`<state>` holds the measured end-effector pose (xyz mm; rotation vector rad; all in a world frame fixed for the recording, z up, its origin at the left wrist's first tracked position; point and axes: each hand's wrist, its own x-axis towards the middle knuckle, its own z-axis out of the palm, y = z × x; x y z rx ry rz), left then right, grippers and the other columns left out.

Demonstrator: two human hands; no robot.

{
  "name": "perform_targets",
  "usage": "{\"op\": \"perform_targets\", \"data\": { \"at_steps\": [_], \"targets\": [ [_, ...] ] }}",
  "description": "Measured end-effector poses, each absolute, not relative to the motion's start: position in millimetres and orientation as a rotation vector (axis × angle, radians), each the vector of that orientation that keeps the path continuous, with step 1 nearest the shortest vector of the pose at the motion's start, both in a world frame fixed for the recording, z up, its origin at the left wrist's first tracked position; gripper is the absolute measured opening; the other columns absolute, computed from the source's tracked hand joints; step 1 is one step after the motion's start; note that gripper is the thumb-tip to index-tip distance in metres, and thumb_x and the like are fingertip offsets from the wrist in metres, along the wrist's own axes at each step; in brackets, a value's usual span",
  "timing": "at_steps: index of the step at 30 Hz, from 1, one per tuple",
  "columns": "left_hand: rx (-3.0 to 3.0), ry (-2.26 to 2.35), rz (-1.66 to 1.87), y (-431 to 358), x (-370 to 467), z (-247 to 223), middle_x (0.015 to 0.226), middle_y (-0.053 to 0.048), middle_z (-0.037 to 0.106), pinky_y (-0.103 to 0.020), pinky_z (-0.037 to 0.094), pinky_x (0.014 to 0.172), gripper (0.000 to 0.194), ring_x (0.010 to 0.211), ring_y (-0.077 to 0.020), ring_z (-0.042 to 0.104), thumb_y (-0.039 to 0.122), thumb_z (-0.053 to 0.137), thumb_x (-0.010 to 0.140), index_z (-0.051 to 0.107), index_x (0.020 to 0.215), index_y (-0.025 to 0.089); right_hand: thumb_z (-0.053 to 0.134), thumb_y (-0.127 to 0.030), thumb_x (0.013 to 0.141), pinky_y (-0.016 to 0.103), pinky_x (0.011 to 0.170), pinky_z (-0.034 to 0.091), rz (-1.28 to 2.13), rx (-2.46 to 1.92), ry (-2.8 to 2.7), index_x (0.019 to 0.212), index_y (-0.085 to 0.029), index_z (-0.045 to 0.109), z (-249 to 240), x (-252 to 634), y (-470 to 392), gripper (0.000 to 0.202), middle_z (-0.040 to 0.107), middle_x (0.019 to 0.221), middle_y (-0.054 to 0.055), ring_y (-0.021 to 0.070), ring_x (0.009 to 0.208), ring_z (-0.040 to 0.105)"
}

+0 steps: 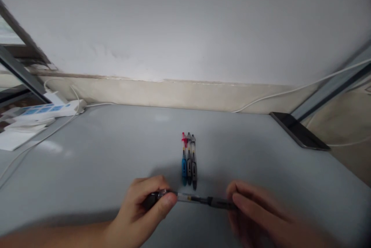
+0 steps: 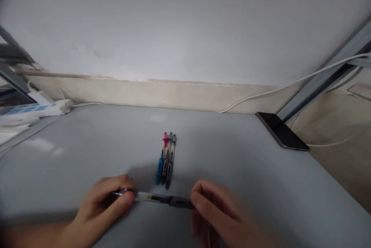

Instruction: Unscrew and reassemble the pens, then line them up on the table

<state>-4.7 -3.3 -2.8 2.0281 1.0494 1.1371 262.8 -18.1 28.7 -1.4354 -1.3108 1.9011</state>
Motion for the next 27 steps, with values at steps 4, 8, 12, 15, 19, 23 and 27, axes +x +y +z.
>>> {"op": "perform_targets", "data": {
  "at_steps": [4,8,12,15,19,23,27],
  "targets": [
    [2.037,1.027,1.129,-3.4,-4.8,-1.5,0.052,0.006,0.050,-0.015,0.038,0.048,0.033,0.048,-0.0080,0.048,0.025,0.057,0.099,0.053,0.066,0.020,0.054,-0.056,0.100,0.019,0.048,0.039,1.879,-1.461,-1.354,0.073,-0.020,0.055,24.2,261.3,-17.5,0.045,0.058,0.060,-0.005,0.0078,0.048,0.053],
    [2.017,1.039,1.156,-3.5,-4.6,-2.6,0.052,0.006,0.049,-0.016,0.038,0.047,0.034,0.047,-0.0083,0.047,0.026,0.057,0.099,0.053,0.066,0.020,0.076,-0.047,0.085,0.017,0.042,0.038,1.849,-1.394,-1.289,0.092,-0.025,0.054,22.1,264.9,-18.2,0.032,0.063,0.075,-0.005,0.0068,0.046,0.052],
    [1.991,1.022,1.168,-4.3,-5.1,-6.8,0.053,0.006,0.050,-0.016,0.037,0.047,0.033,0.047,-0.0079,0.047,0.025,0.057,0.099,0.053,0.067,0.020,0.057,-0.064,0.095,0.019,0.044,0.040,1.864,-1.407,-1.284,0.087,-0.021,0.061,22.1,265.0,-19.3,0.044,0.065,0.074,-0.001,0.0090,0.050,0.057],
    [2.002,1.031,1.172,-4.9,-5.9,-9.4,0.054,0.006,0.049,-0.017,0.037,0.048,0.032,0.048,-0.0085,0.047,0.026,0.058,0.099,0.054,0.068,0.021,0.058,-0.064,0.095,0.020,0.046,0.040,1.858,-1.457,-1.338,0.071,-0.020,0.056,26.4,260.8,-18.3,0.050,0.061,0.061,-0.003,0.0087,0.048,0.056],
    [2.002,1.073,1.191,-4.6,-6.1,-8.2,0.054,0.006,0.048,-0.017,0.037,0.048,0.031,0.049,-0.0088,0.046,0.026,0.058,0.099,0.054,0.068,0.021,0.073,-0.043,0.088,0.018,0.043,0.037,1.853,-1.349,-1.204,0.076,-0.023,0.051,32.4,257.2,-18.4,0.032,0.062,0.058,-0.007,0.0079,0.046,0.053],
    [1.995,1.069,1.202,-4.1,-5.8,-5.1,0.054,0.007,0.048,-0.015,0.037,0.047,0.033,0.048,-0.0080,0.046,0.024,0.056,0.099,0.053,0.067,0.021,0.073,-0.029,0.082,0.019,0.047,0.037,1.784,-1.277,-1.059,0.075,-0.024,0.051,29.4,263.3,-21.3,0.024,0.060,0.055,-0.008,0.0088,0.048,0.050],
    [1.949,1.096,1.248,-5.5,-6.3,-5.4,0.056,0.006,0.048,-0.015,0.038,0.049,0.035,0.050,-0.0082,0.045,0.028,0.055,0.102,0.053,0.068,0.020,0.073,-0.021,0.073,0.020,0.047,0.031,1.667,-1.239,-0.850,0.071,-0.024,0.058,18.2,276.3,-22.7,0.015,0.051,0.057,-0.008,0.0087,0.049,0.039]
  ]
}}
